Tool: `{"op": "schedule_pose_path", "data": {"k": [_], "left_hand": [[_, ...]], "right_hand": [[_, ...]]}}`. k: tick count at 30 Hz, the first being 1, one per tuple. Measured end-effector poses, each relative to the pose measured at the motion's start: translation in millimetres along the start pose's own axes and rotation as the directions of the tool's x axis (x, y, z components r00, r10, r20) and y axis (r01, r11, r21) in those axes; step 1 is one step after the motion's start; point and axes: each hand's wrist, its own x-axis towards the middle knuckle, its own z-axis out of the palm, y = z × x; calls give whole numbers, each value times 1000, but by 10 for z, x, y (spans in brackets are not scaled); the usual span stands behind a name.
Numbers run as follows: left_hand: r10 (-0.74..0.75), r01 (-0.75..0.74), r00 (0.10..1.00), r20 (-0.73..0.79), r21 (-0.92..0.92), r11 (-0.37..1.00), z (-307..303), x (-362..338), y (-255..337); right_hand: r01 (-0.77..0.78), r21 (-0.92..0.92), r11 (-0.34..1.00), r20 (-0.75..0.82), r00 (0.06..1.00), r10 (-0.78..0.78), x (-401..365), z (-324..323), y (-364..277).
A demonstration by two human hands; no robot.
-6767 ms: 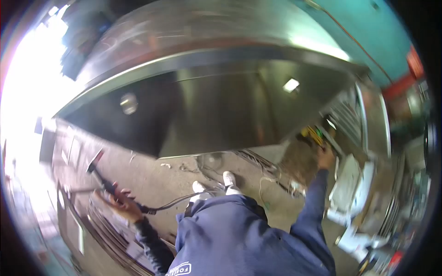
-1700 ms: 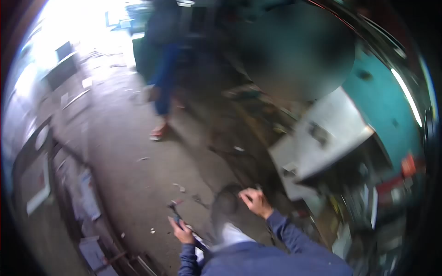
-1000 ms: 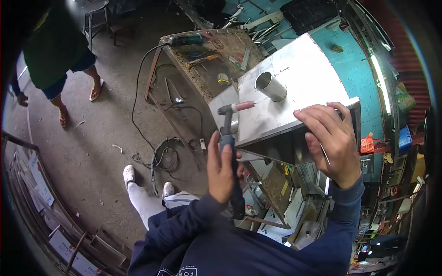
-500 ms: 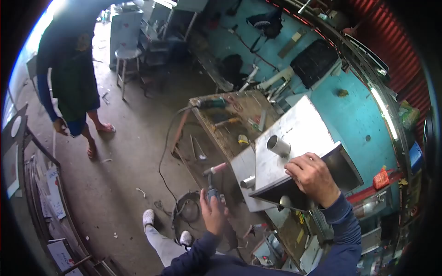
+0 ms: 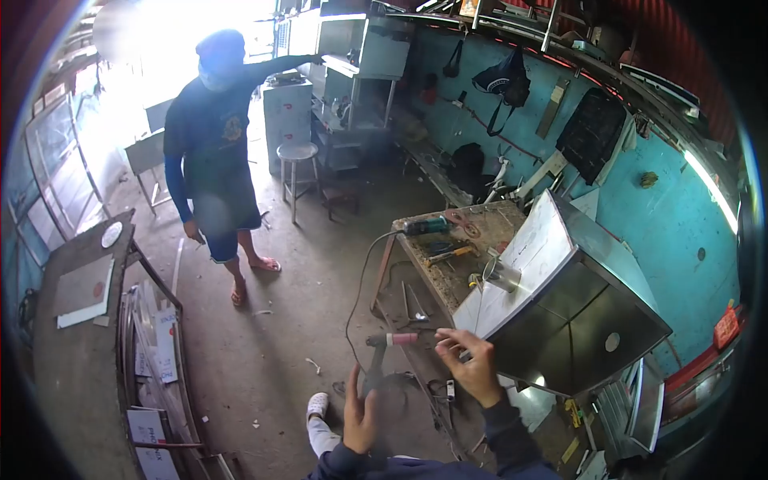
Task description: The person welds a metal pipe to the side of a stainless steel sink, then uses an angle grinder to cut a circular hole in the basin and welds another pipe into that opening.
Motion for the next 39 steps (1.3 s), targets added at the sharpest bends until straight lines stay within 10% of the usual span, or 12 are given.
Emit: {"op": "schedule_pose_path", "data": {"k": [18,39], "left_hand": [[-226,206,912,342,92,974,209,-297,283],[-234,197,900,369,135,971,175,-281,221]], "right_hand": [[-152,624,766,-184,925,333,-898,-37,390],[-255,620,742,-161,884,438,-943,-15,300]]}}
